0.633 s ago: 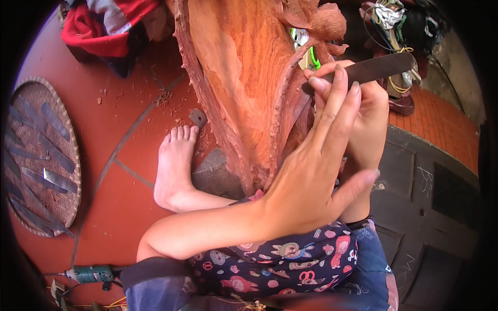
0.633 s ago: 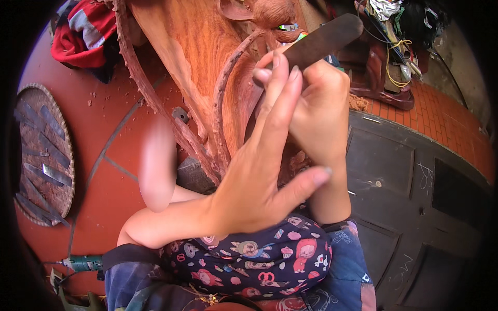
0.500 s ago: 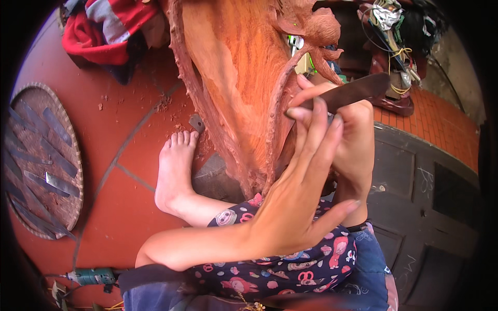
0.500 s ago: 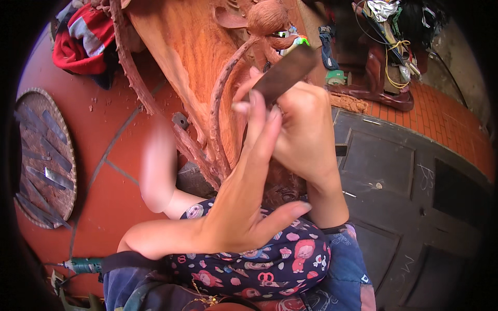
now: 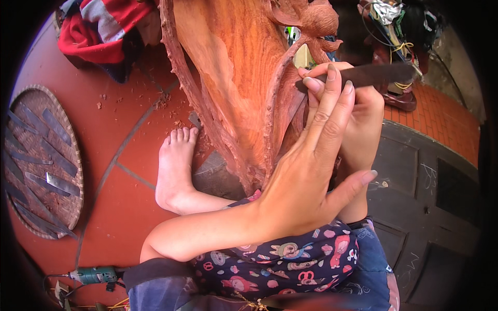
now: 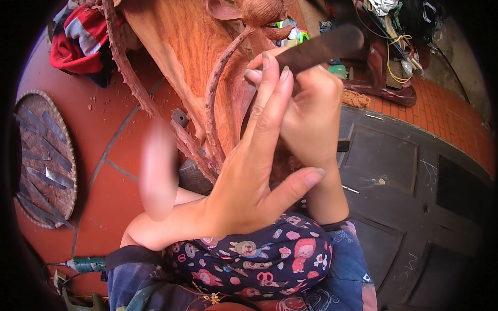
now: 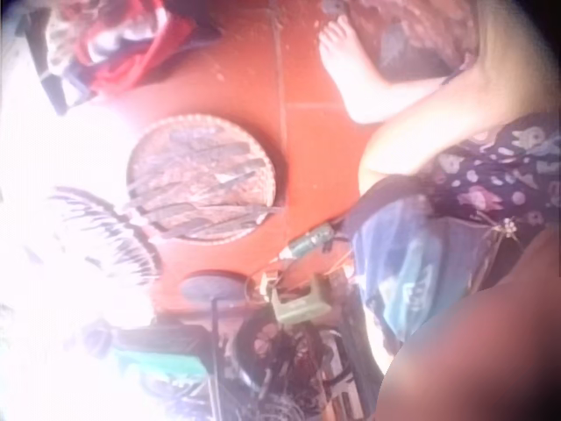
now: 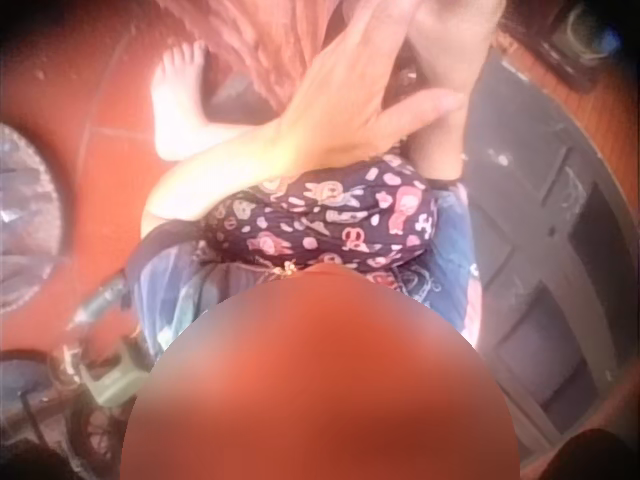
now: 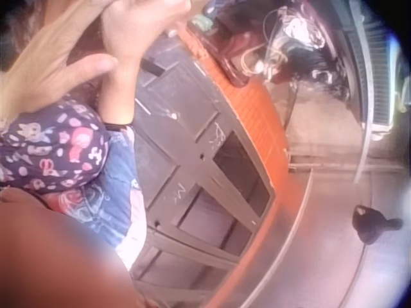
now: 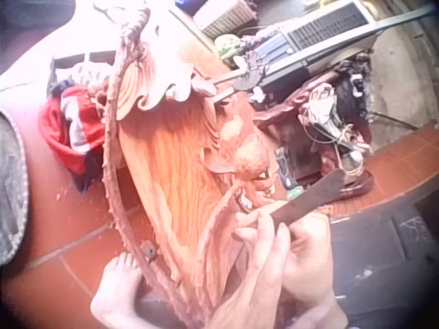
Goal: The person carves a large wooden piece using a chisel, shaping floral and leaf details. They repeatedly carve, brush away wood shavings, and switch between different chisels to refine the design.
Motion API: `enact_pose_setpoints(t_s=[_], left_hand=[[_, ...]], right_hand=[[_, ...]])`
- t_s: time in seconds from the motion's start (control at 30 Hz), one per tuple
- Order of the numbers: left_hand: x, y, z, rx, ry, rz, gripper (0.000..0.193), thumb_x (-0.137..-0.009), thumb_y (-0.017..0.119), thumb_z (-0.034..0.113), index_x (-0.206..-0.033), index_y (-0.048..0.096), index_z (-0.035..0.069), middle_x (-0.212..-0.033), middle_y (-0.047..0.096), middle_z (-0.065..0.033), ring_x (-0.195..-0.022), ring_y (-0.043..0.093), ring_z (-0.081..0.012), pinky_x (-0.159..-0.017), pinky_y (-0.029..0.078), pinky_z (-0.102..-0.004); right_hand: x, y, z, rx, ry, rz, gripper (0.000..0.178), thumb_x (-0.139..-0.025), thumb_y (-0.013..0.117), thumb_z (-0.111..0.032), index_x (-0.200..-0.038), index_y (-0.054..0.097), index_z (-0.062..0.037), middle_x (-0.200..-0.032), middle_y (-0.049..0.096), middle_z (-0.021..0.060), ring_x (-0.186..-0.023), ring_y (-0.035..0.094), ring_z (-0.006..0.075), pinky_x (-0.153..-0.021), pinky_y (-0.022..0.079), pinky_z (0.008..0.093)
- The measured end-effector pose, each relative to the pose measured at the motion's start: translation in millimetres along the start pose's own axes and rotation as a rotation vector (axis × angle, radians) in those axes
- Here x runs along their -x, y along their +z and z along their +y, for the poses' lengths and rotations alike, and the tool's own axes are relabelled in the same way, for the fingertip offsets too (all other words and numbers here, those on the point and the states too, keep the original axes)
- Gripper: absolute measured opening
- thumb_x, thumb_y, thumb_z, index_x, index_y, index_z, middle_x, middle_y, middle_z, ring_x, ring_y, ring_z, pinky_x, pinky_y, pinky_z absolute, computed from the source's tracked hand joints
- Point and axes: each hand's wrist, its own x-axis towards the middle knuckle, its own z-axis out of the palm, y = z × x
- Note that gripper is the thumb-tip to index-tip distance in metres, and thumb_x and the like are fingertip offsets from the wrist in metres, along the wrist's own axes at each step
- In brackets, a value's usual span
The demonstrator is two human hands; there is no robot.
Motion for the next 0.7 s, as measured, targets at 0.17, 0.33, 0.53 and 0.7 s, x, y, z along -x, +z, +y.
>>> enact_pose_setpoints(t_s=[0.17, 0.33, 0.53, 0.7], left_hand=[[22, -1, 8, 0.035, -0.082, -0.013, 0.099, -0.088, 0.074, 0.019, -0.16, 0.011, -0.005, -0.164, 0.001, -0.0371, -0.151, 0.008, -0.0566, -0.121, 0.027, -0.0505], [10, 1, 6, 0.054, -0.054, -0.011, 0.103, -0.087, 0.076, 0.019, -0.16, 0.009, -0.005, -0.164, 0.001, -0.0369, -0.151, 0.007, -0.0565, -0.121, 0.025, -0.0519], [12, -1, 6, 0.05, -0.06, 0.003, 0.102, -0.086, 0.077, 0.019, -0.16, 0.01, -0.005, -0.165, 0.004, -0.035, -0.151, 0.008, -0.056, -0.121, 0.025, -0.0522], [7, -3, 2, 0.004, -0.011, -0.074, 0.097, -0.086, 0.076, 0.017, -0.16, 0.016, -0.002, -0.166, 0.009, -0.0323, -0.151, 0.009, -0.0568, -0.122, 0.025, -0.0526]], right_hand=[[3, -6, 13, 0.186, -0.283, -0.169, 0.012, -0.084, 0.074, 0.001, -0.096, 0.074, 0.0018, -0.087, 0.076, 0.0093, -0.079, 0.073, 0.0156, -0.075, 0.058, 0.0305], [8, 5, 9, -0.015, -0.117, 0.081, 0.013, -0.083, 0.077, 0.003, -0.096, 0.074, 0.0036, -0.089, 0.076, 0.0095, -0.086, 0.074, 0.0172, -0.076, 0.06, 0.0324], [10, 8, 6, -0.077, -0.046, 0.002, 0.014, -0.082, 0.077, 0.004, -0.095, 0.073, 0.0038, -0.097, 0.075, 0.0097, -0.09, 0.074, 0.0217, -0.082, 0.059, 0.0372], [11, 2, 12, -0.147, -0.146, 0.114, 0.014, -0.083, 0.076, 0.005, -0.097, 0.073, 0.0044, -0.097, 0.075, 0.0097, -0.086, 0.07, 0.0177, -0.08, 0.056, 0.0301]])
